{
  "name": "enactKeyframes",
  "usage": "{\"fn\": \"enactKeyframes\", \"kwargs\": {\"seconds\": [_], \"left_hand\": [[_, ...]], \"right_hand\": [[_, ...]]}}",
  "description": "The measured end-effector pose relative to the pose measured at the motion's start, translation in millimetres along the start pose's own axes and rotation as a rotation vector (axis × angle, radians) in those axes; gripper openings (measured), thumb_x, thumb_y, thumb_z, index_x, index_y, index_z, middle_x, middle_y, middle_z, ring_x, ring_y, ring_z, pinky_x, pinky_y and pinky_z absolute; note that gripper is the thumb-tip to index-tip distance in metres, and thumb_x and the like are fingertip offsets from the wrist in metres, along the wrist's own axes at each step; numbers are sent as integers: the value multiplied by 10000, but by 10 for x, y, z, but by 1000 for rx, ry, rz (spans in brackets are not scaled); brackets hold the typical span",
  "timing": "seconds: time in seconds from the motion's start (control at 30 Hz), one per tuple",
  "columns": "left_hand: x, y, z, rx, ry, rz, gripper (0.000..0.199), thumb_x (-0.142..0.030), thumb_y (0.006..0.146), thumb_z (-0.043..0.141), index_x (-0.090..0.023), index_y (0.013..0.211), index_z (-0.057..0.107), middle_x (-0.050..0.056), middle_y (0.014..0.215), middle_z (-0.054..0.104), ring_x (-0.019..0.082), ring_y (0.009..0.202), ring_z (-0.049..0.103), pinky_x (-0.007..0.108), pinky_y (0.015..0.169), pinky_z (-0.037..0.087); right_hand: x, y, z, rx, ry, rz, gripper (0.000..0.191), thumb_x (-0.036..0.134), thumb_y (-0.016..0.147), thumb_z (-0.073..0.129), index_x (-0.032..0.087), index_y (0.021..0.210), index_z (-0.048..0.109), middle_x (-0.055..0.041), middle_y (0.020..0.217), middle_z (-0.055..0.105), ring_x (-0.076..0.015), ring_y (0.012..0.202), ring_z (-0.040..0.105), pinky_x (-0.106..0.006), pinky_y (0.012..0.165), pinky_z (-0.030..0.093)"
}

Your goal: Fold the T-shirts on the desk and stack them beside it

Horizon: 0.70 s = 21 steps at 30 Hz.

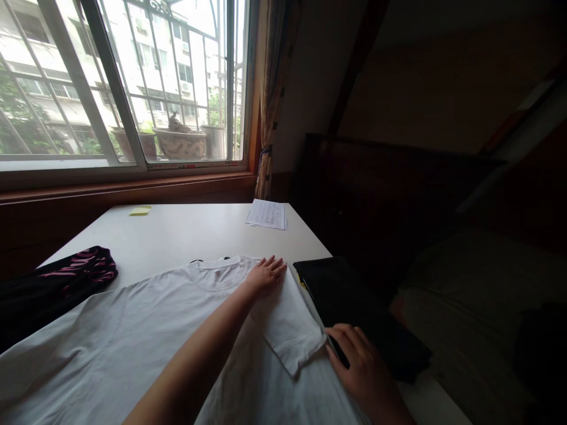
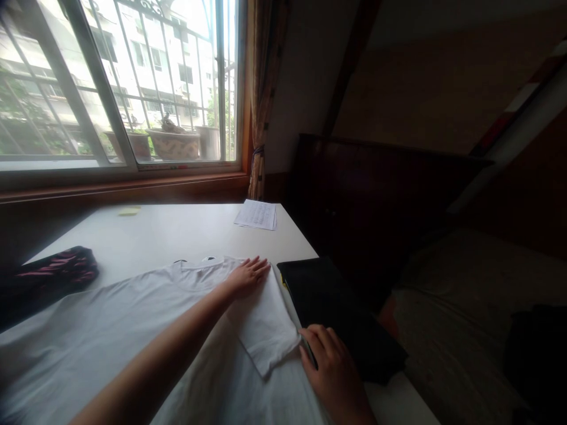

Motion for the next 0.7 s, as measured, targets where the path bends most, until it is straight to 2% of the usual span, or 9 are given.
{"fn": "enactKeyframes", "kwargs": {"seconds": [0.03,0.1,0.2,0.3,0.4,0.5,0.6,0.7], "left_hand": [[3,-1,4,0,7,-3,486,-320,1035,396,-260,1516,436,86,1606,389,311,1506,293,538,1207,234],[13,-11,12,-1,22,-8,485,-336,1035,402,-276,1516,434,71,1608,390,302,1509,286,528,1212,232],[42,-32,28,-2,47,-14,484,-360,1045,380,-299,1523,420,48,1617,377,288,1516,271,524,1221,219],[100,-46,43,-2,70,-20,486,-374,1058,342,-313,1536,397,44,1625,360,279,1521,261,527,1226,212],[177,-52,44,6,91,-36,483,-375,1058,344,-317,1535,401,46,1624,360,274,1523,258,529,1225,222],[247,-63,20,13,107,-42,474,-368,1061,339,-314,1525,418,41,1622,362,262,1522,260,528,1226,222],[297,-90,-16,11,117,-34,476,-372,1065,333,-302,1528,414,42,1621,363,261,1522,260,528,1228,218],[341,-134,-54,9,121,-18,478,-382,1067,333,-291,1529,415,49,1619,367,263,1522,261,522,1228,222]], "right_hand": [[9,22,11,17,6,-11,253,154,909,568,239,1145,602,-63,1046,661,-228,921,617,-366,814,461],[19,64,45,50,20,-4,214,110,897,554,236,1057,617,-51,1006,665,-219,903,612,-354,795,459],[-2,110,109,108,33,67,153,82,887,536,225,881,592,-33,881,644,-209,848,594,-345,781,449],[-46,129,153,153,53,145,150,109,888,527,227,800,554,-20,811,617,-199,803,589,-333,760,446],[-78,115,177,194,124,264,123,145,875,534,226,936,603,-7,818,627,-194,805,627,-313,749,457],[-90,82,199,292,176,424,221,244,891,545,227,1097,623,-17,871,665,-203,802,666,-310,716,460],[-96,60,224,419,198,549,165,305,921,508,227,958,649,-17,774,669,-204,717,667,-304,646,418],[-120,50,266,514,231,610,122,248,882,516,233,841,630,-6,703,659,-194,692,657,-288,621,378]]}}
Point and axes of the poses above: each hand's wrist, its own y-axis towards the middle knuckle, its own z-axis out of the palm, x = y × z, the point moved 3 cm from there along y, towards the middle knuckle
